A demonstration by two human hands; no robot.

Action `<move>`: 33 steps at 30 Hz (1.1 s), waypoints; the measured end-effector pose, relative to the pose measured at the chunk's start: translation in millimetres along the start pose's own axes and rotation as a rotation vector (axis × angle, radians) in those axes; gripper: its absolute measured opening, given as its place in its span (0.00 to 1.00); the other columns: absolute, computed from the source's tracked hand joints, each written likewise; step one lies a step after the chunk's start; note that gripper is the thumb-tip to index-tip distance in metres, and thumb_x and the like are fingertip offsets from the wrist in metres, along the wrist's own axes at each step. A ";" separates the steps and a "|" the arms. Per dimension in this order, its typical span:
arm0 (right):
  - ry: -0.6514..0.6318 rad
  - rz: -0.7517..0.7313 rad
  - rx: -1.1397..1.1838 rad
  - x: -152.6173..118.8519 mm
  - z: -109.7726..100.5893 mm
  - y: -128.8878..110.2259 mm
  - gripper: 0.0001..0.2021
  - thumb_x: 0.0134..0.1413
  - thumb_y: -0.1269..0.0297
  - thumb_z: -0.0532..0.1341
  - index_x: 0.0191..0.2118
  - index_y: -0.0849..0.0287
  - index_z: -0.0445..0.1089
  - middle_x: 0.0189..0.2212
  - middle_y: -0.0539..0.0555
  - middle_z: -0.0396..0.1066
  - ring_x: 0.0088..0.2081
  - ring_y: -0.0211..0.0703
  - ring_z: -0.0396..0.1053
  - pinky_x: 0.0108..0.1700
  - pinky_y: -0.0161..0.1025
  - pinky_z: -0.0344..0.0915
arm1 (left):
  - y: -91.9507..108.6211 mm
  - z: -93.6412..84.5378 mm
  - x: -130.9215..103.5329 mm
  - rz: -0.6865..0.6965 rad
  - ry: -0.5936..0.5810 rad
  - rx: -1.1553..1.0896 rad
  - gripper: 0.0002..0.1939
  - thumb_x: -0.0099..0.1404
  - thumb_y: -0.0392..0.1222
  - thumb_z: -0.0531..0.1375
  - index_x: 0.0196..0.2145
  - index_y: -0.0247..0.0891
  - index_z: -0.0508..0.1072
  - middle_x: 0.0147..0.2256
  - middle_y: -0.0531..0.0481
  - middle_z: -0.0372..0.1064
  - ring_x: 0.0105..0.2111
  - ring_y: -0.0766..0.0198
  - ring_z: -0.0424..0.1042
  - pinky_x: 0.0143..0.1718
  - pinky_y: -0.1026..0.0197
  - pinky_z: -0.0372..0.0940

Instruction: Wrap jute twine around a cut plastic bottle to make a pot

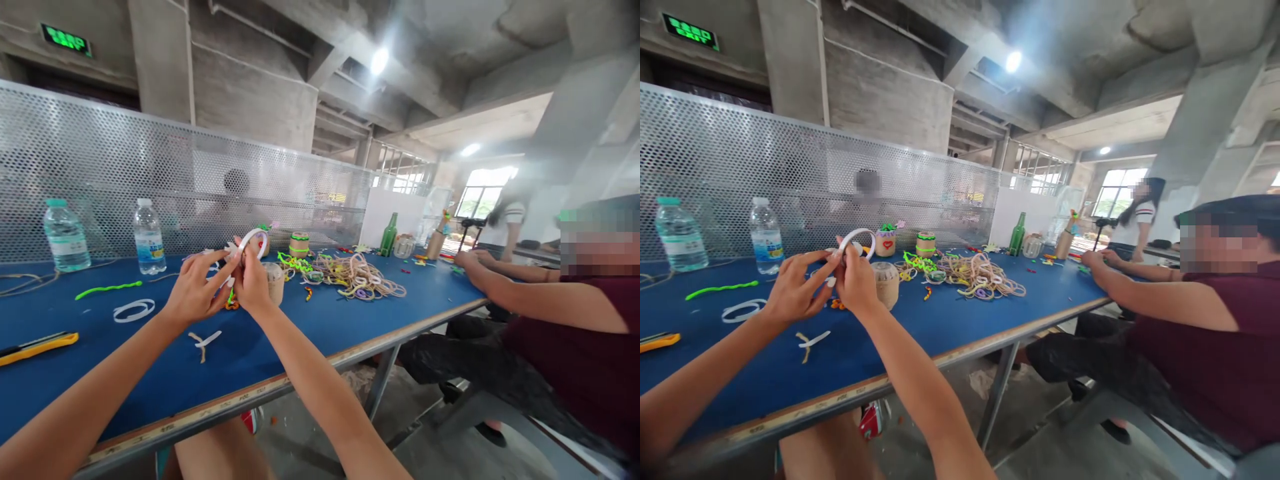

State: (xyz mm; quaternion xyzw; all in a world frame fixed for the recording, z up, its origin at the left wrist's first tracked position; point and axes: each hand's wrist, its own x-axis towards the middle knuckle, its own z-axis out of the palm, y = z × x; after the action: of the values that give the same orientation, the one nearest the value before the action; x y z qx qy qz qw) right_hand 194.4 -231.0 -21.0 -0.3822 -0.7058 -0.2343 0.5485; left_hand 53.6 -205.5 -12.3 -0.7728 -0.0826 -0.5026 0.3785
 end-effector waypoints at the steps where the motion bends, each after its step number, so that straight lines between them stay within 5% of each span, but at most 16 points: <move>1: 0.011 0.007 -0.002 0.8 -0.6 1.1 0.23 0.64 0.71 0.45 0.63 0.62 0.44 0.48 0.59 0.72 0.49 0.42 0.71 0.48 0.39 0.70 | 0.5 0.9 0.0 0.009 0.001 0.006 0.35 0.66 0.35 0.52 0.68 0.40 0.44 0.48 0.33 0.64 0.43 0.45 0.70 0.41 0.47 0.65; 13: 0.112 0.068 -0.046 0.7 -1.6 20.4 0.20 0.65 0.67 0.44 0.61 0.56 0.46 0.47 0.58 0.71 0.45 0.45 0.71 0.44 0.41 0.69 | 5.4 12.5 30.2 0.088 0.066 -0.024 0.29 0.64 0.34 0.52 0.63 0.34 0.56 0.49 0.34 0.67 0.46 0.48 0.70 0.49 0.48 0.60; 17: 0.092 0.089 -0.124 -2.7 3.4 26.7 0.17 0.64 0.65 0.44 0.56 0.62 0.51 0.36 0.59 0.72 0.33 0.47 0.72 0.32 0.40 0.67 | 9.0 17.0 52.1 -0.006 0.085 -0.145 0.21 0.65 0.35 0.50 0.56 0.36 0.65 0.48 0.39 0.70 0.48 0.51 0.69 0.50 0.49 0.59; 21: 0.054 0.072 -0.189 -4.6 1.4 27.2 0.19 0.62 0.67 0.46 0.57 0.64 0.52 0.37 0.61 0.72 0.35 0.49 0.71 0.34 0.41 0.66 | 10.0 18.1 67.6 -0.170 0.093 -0.271 0.16 0.66 0.35 0.48 0.47 0.38 0.70 0.44 0.44 0.73 0.47 0.53 0.70 0.49 0.49 0.59; 26: -0.009 -0.049 -0.224 -5.4 -0.3 26.0 0.19 0.60 0.66 0.48 0.56 0.64 0.56 0.40 0.62 0.72 0.41 0.50 0.70 0.42 0.42 0.66 | 7.5 20.4 71.1 -0.280 0.055 -0.338 0.15 0.65 0.35 0.48 0.46 0.37 0.69 0.44 0.42 0.72 0.48 0.51 0.68 0.48 0.47 0.60; 33: 0.036 -0.175 -0.287 -1.3 -9.4 37.0 0.15 0.64 0.68 0.48 0.48 0.58 0.69 0.30 0.57 0.71 0.39 0.50 0.67 0.46 0.47 0.64 | 4.7 12.1 56.9 -0.251 0.024 -0.353 0.21 0.68 0.36 0.47 0.57 0.36 0.60 0.50 0.41 0.67 0.50 0.57 0.67 0.49 0.53 0.64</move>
State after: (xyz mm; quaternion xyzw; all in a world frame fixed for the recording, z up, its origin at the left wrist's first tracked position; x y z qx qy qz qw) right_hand 229.6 -216.3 -22.8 -0.3892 -0.6860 -0.3863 0.4782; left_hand 92.0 -215.1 30.6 -0.8048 -0.0846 -0.5616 0.1726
